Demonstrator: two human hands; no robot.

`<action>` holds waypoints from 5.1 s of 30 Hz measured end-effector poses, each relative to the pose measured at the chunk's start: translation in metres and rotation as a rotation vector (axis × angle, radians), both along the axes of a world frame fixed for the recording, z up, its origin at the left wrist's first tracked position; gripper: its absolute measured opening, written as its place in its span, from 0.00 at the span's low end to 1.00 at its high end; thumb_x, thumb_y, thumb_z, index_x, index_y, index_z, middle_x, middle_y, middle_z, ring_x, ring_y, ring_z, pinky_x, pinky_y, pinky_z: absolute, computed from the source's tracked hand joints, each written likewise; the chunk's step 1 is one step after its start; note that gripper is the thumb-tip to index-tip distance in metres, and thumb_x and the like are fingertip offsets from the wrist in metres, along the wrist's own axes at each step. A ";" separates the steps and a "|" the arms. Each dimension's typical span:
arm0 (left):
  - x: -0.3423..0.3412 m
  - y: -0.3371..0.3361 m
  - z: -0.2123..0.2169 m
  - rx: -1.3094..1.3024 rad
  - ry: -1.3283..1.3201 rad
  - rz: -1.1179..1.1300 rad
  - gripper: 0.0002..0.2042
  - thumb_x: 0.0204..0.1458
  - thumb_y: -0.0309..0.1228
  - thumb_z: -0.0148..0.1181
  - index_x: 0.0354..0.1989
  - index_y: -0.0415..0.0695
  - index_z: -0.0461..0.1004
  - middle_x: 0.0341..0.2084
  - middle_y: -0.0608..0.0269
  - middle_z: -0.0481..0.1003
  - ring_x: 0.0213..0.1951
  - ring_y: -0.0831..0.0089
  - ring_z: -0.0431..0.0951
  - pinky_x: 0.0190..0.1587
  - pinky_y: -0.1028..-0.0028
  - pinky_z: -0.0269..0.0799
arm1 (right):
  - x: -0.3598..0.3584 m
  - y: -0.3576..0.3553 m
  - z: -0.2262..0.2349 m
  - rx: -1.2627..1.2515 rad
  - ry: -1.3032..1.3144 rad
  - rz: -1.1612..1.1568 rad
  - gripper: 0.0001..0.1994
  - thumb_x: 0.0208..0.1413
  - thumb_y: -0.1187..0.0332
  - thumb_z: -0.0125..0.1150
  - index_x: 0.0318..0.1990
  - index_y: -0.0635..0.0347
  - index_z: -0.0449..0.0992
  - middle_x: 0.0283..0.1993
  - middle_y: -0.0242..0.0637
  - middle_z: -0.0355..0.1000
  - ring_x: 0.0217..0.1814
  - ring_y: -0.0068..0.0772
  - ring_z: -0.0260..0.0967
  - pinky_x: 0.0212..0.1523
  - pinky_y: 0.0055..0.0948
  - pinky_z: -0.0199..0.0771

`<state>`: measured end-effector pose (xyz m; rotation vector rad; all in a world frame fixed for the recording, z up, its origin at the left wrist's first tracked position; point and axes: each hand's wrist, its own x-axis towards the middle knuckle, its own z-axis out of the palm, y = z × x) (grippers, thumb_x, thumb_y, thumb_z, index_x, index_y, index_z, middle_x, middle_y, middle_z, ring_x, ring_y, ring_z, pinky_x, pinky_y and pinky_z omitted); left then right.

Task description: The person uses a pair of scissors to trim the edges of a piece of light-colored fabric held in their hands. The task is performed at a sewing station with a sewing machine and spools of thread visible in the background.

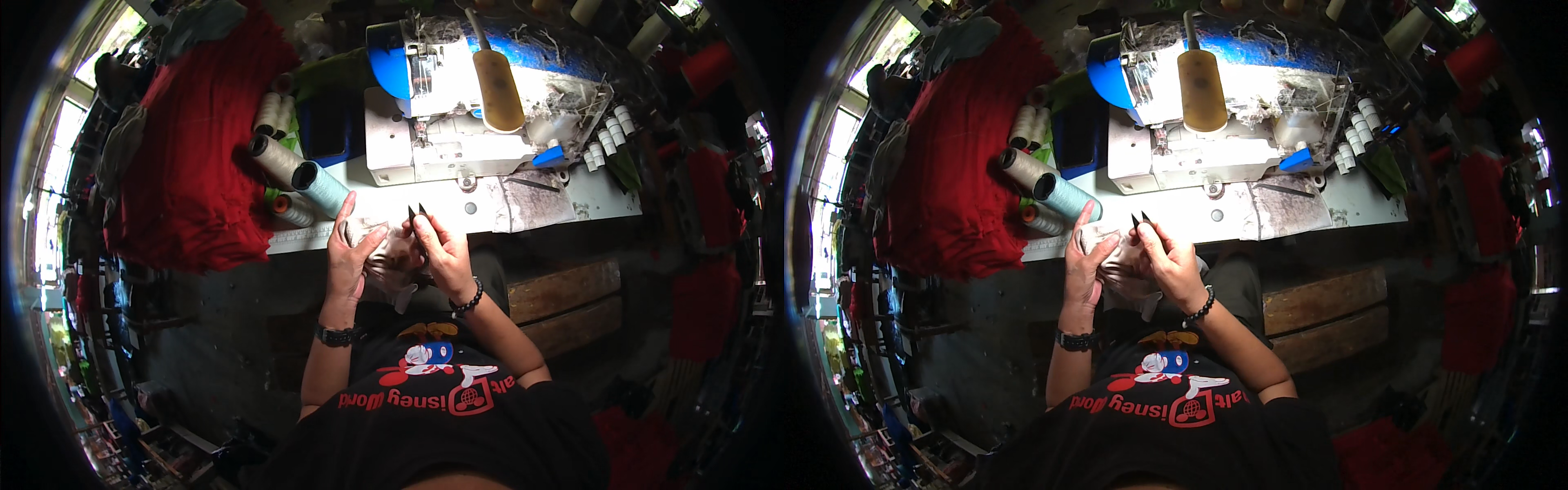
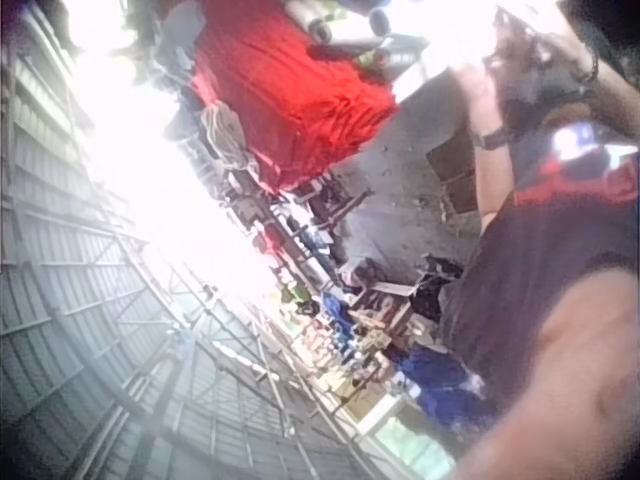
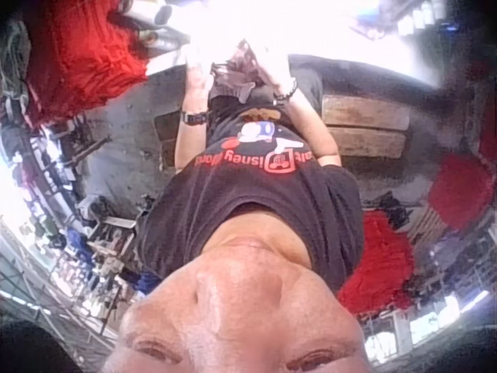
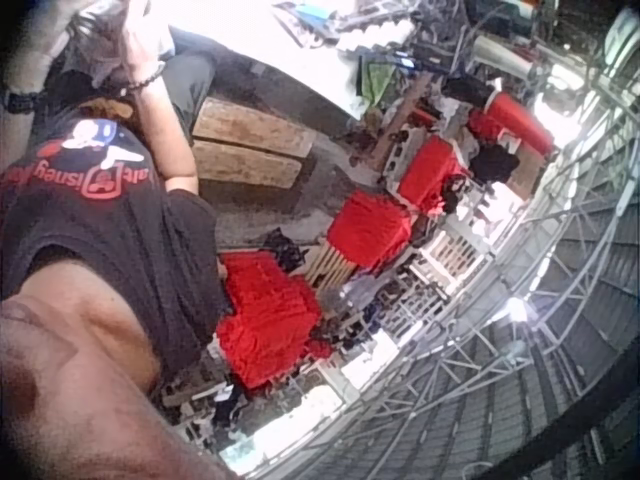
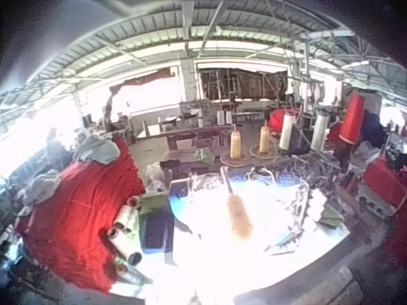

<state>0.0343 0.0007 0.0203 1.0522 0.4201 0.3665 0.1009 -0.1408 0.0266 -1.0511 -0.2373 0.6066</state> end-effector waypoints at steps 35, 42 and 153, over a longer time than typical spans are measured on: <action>-0.001 -0.013 0.003 0.689 0.005 0.114 0.37 0.42 0.21 0.66 0.63 0.44 0.54 0.51 0.54 0.68 0.48 0.68 0.72 0.51 0.70 0.69 | 0.024 0.000 -0.008 -0.615 -1.290 -0.094 0.14 0.45 0.72 0.62 0.39 0.62 0.67 0.31 0.46 0.68 0.25 0.48 0.69 0.27 0.39 0.70; 0.001 0.001 -0.010 0.613 -0.067 0.011 0.41 0.42 0.17 0.64 0.66 0.43 0.50 0.59 0.51 0.58 0.52 0.69 0.69 0.54 0.72 0.67 | 0.018 -0.004 0.026 -0.377 -1.098 0.080 0.10 0.48 0.78 0.60 0.39 0.64 0.67 0.35 0.45 0.69 0.29 0.45 0.70 0.29 0.34 0.70; 0.007 -0.012 0.037 0.541 -0.128 -0.119 0.37 0.51 0.18 0.57 0.68 0.42 0.44 0.56 0.52 0.61 0.58 0.69 0.62 0.60 0.70 0.59 | 0.041 -0.016 0.018 -0.269 -0.747 0.196 0.12 0.57 0.70 0.54 0.48 0.61 0.70 0.34 0.34 0.73 0.23 0.29 0.65 0.25 0.28 0.66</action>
